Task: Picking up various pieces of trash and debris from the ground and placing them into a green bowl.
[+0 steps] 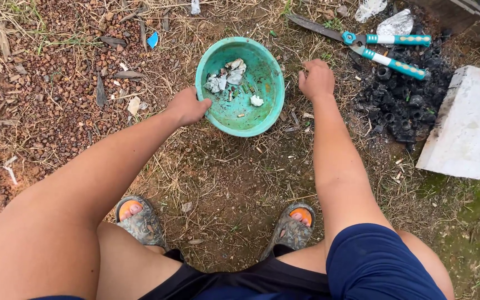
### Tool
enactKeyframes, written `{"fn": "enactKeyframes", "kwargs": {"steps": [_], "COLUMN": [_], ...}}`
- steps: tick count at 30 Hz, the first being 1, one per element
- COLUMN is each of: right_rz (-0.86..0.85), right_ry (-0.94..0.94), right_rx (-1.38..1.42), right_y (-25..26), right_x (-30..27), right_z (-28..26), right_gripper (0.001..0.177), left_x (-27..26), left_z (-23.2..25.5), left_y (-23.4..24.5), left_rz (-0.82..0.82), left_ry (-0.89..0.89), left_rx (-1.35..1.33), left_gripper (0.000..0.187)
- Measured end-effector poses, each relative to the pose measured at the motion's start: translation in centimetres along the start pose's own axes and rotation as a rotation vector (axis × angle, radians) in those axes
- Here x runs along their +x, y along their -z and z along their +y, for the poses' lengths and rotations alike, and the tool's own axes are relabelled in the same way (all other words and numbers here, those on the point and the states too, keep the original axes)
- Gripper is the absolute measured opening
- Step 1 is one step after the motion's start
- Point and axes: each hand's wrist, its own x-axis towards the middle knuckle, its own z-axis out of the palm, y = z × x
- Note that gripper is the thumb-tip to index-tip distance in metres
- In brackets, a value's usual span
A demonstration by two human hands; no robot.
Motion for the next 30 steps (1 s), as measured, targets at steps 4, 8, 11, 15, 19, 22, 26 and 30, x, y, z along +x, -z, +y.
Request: {"fn": "enactKeyframes", "kwargs": {"steps": [4, 8, 11, 15, 19, 22, 26, 30], "right_rz": [0.029, -0.346, -0.384, -0.368, -0.633, -0.66, -0.59, -0.548], "right_ry": [-0.067, -0.006, -0.067, -0.235, -0.384, -0.383, -0.329, -0.287], "right_rx": [0.498, 0.878, 0.827, 0.581, 0.052, -0.018, -0.079, -0.076], "right_y": [3.7, 9.1, 9.0, 3.3, 1.5, 2.8, 2.0, -0.3], "right_x": [2.0, 2.4, 1.8, -1.9, -7.1, -9.6, -10.6, -10.7], "right_z": [-4.2, -8.0, -6.7, -0.4, 0.8, -1.8, -3.1, -2.6], "right_gripper": [0.02, 0.024, 0.023, 0.024, 0.03, 0.039, 0.035, 0.024], "left_x": [0.2, 1.3, 2.2, 1.3, 0.4, 0.8, 0.6, -0.9], "left_z": [-0.3, -1.1, -1.7, -1.4, -1.8, -2.5, -1.7, -0.4], "left_y": [0.3, -0.1, 0.0, 0.4, 0.6, 0.3, 0.4, 1.4], "left_rz": [-0.036, -0.058, -0.01, -0.069, -0.094, -0.092, -0.071, -0.061], "left_ry": [0.063, 0.077, 0.039, 0.029, 0.023, 0.015, -0.055, -0.073], "left_rx": [-0.095, -0.207, -0.056, -0.134, 0.055, 0.089, -0.024, -0.001], "left_gripper": [0.042, 0.037, 0.037, 0.036, 0.04, 0.042, 0.047, 0.047]}}
